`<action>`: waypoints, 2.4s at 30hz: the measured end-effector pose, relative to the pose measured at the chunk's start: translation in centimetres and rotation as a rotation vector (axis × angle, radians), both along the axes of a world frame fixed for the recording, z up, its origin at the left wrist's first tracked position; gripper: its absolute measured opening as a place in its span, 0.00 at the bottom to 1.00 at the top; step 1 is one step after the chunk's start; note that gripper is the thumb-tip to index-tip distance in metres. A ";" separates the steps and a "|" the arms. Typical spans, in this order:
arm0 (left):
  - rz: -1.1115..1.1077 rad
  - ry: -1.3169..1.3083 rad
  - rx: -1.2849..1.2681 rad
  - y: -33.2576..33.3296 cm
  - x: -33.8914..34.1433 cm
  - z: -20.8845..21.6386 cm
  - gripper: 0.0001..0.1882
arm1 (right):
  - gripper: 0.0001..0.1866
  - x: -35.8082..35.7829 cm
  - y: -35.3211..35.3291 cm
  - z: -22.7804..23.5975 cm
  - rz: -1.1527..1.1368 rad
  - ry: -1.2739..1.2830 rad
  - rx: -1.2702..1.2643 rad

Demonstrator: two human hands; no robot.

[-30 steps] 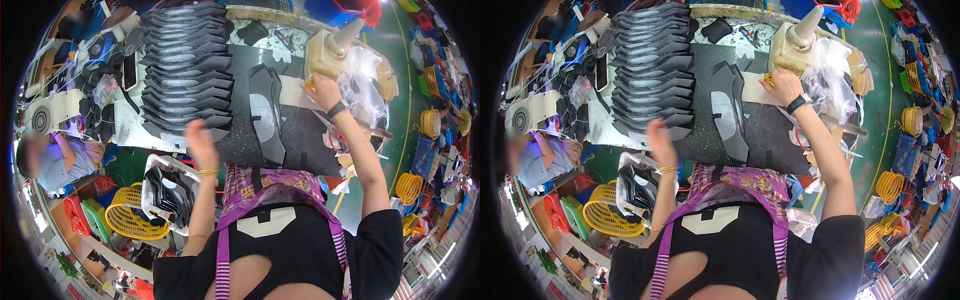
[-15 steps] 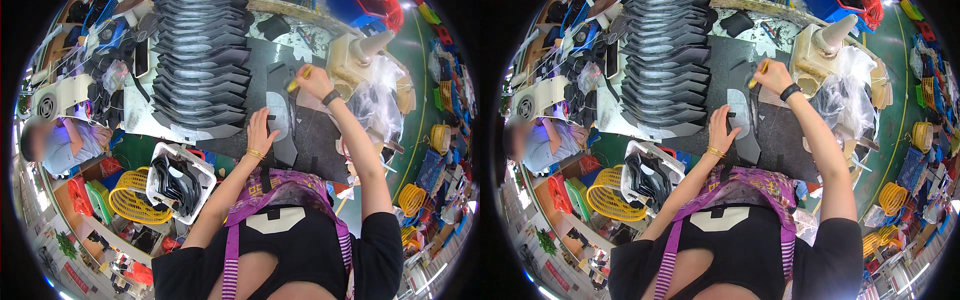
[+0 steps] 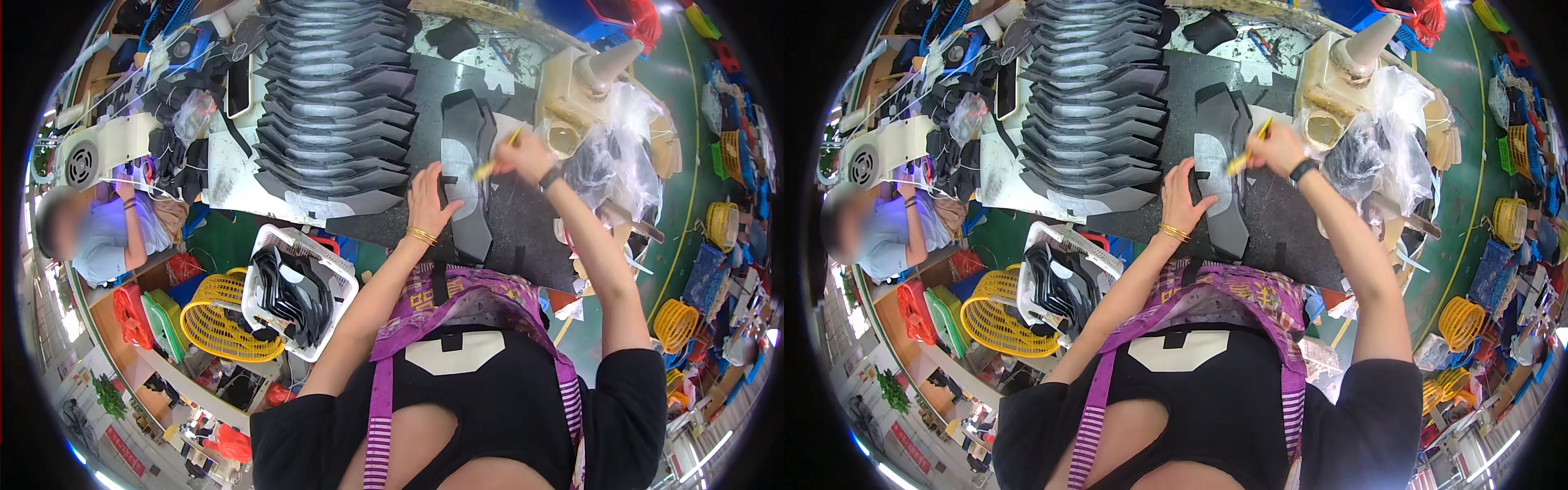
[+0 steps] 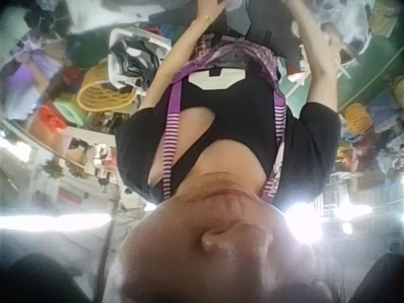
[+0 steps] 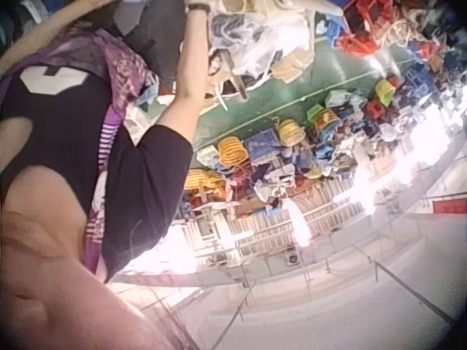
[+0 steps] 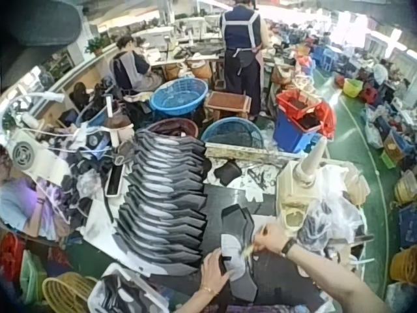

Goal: The person is applying a liquid adhesive using a small yellow tool to gray shoe upper components on a workbench in a shoe manufacturing facility.

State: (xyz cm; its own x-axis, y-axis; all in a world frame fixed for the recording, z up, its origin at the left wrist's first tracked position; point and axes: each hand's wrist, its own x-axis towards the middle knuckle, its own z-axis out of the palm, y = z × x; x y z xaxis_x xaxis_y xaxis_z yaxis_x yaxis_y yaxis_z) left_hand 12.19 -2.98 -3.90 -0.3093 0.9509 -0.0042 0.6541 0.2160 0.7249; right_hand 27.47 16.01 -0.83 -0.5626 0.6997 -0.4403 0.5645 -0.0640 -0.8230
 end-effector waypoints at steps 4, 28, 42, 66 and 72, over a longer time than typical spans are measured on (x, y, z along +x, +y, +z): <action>-0.018 0.077 0.035 0.0 0.1 -0.5 0.44 | 0.09 0.3 -1.6 2.0 -0.098 0.203 -0.013; 0.013 0.098 0.165 -0.4 1.2 -0.5 0.30 | 0.09 5.8 -8.9 1.9 0.263 0.321 0.471; 0.225 -0.674 -0.084 8.2 -2.7 -2.2 0.20 | 0.11 2.6 -12.8 1.3 0.100 0.317 0.755; -0.227 -0.456 0.024 -4.0 -0.9 6.1 0.12 | 0.24 -1.3 -5.0 2.9 0.722 -0.398 0.406; 0.621 -1.274 0.468 -13.9 -9.8 6.5 0.41 | 0.21 -1.3 -5.2 4.0 0.686 -0.409 0.466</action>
State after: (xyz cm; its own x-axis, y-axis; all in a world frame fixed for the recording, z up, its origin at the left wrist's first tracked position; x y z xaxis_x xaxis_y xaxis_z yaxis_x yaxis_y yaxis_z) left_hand 2.38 -16.85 2.62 -0.6784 0.6635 -0.3156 -0.5622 -0.1922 0.8044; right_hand 26.14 10.81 3.18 -0.7821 0.4268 -0.4540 0.6087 0.6792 -0.4101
